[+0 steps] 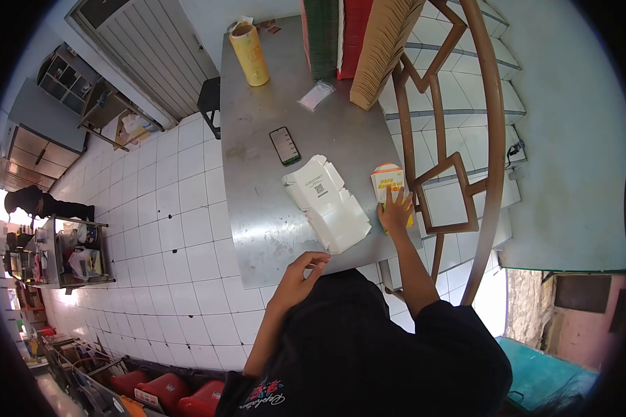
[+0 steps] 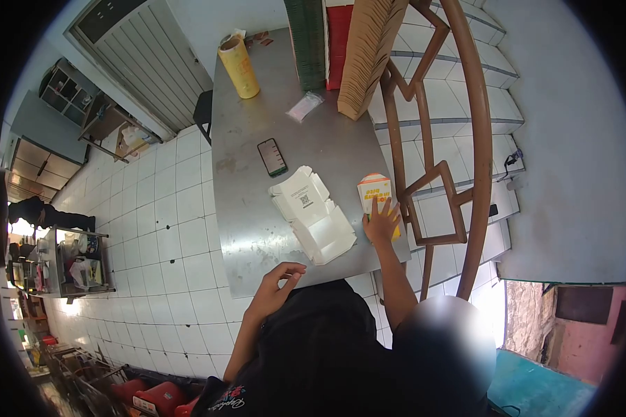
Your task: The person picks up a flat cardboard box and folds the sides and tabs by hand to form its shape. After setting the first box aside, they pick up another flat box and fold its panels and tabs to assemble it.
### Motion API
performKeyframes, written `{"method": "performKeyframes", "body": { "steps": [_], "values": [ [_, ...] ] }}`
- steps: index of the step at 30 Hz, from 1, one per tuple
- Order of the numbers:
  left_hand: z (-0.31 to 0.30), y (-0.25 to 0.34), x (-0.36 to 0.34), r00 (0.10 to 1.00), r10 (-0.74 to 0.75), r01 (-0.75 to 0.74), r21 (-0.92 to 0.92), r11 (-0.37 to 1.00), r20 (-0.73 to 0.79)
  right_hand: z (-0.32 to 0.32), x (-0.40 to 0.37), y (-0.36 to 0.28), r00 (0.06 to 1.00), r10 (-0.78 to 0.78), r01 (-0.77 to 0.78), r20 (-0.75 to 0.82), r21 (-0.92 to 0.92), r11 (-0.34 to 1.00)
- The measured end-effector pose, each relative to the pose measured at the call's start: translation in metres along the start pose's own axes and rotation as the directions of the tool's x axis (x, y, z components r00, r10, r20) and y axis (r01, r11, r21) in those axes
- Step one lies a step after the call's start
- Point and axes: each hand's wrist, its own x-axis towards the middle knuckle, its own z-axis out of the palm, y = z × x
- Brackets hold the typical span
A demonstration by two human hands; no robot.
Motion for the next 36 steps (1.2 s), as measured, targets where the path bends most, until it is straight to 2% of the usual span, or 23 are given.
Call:
{"method": "performKeyframes", "body": {
  "steps": [1, 4, 6, 8, 9, 11, 12, 14, 15, 17, 18, 20, 23, 27, 36],
  "values": [
    [0.001, -0.003, 0.000, 1.000, 0.016, -0.016, -0.005, 1.000, 0.002, -0.004, 0.004, -0.003, 0.991, 0.033, -0.030, 0.133, -0.022, 0.999],
    [-0.002, -0.005, -0.003, 1.000, 0.029, -0.029, -0.005, 1.000, 0.006, -0.007, 0.008, 0.001, 0.985, -0.012, 0.015, 0.171, -0.015, 1.000],
    [-0.001, -0.003, -0.004, 0.999, 0.032, -0.032, -0.010, 0.999, -0.005, -0.009, 0.010, 0.005, 0.990, -0.035, 0.036, 0.140, -0.006, 0.999],
    [-0.003, 0.002, -0.006, 0.999, 0.040, -0.042, 0.067, 0.997, 0.026, -0.008, 0.005, 0.005, 0.992, -0.060, 0.060, 0.107, 0.005, 0.998],
    [-0.003, 0.002, -0.007, 0.999, 0.048, -0.049, 0.062, 0.997, 0.015, -0.007, 0.000, 0.006, 0.987, -0.150, 0.152, -0.066, 0.035, 0.988],
    [-0.004, 0.003, -0.010, 0.997, 0.063, -0.067, 0.066, 0.996, 0.048, -0.027, -0.020, -0.009, 0.878, -0.274, 0.301, -0.392, 0.008, 0.954],
    [-0.005, 0.003, -0.009, 0.997, 0.069, -0.071, 0.063, 0.995, 0.039, -0.023, -0.023, -0.017, 0.874, -0.282, 0.309, -0.396, 0.003, 0.951],
    [-0.006, 0.003, -0.011, 0.997, 0.067, -0.070, 0.057, 0.996, 0.048, 0.002, -0.029, -0.027, 0.813, -0.459, 0.569, -0.359, 0.321, 0.757],
    [-0.006, 0.003, -0.011, 0.996, 0.065, -0.068, 0.058, 0.996, 0.052, 0.007, -0.033, -0.038, 0.815, -0.456, 0.566, -0.357, 0.323, 0.759],
    [-0.005, 0.004, -0.010, 0.997, 0.053, -0.057, 0.065, 0.996, 0.063, 0.011, -0.040, -0.056, 0.960, -0.215, 0.278, -0.177, 0.559, 0.781],
    [-0.004, 0.004, -0.011, 0.997, 0.053, -0.057, 0.067, 0.996, 0.064, 0.013, -0.038, -0.057, 0.961, -0.213, 0.277, -0.178, 0.560, 0.781],
    [-0.004, 0.004, -0.013, 0.996, 0.055, -0.060, 0.076, 0.995, 0.073, 0.016, -0.031, -0.064, 0.992, -0.073, 0.120, -0.104, 0.585, 0.802],
    [-0.005, 0.004, -0.017, 0.996, 0.054, -0.059, 0.074, 0.995, 0.075, 0.016, -0.020, -0.062, 0.995, -0.032, 0.085, -0.094, 0.635, 0.768],
    [-0.008, 0.001, -0.020, 0.998, 0.042, -0.046, 0.064, 0.997, 0.055, -0.006, -0.023, -0.064, 0.997, -0.054, 0.071, -0.046, 0.615, 0.785],
    [-0.011, 0.002, -0.019, 0.997, 0.042, -0.047, 0.081, 0.996, 0.060, -0.022, -0.033, -0.066, 0.994, -0.110, 0.101, 0.003, 0.380, 0.920]
  ]
}}
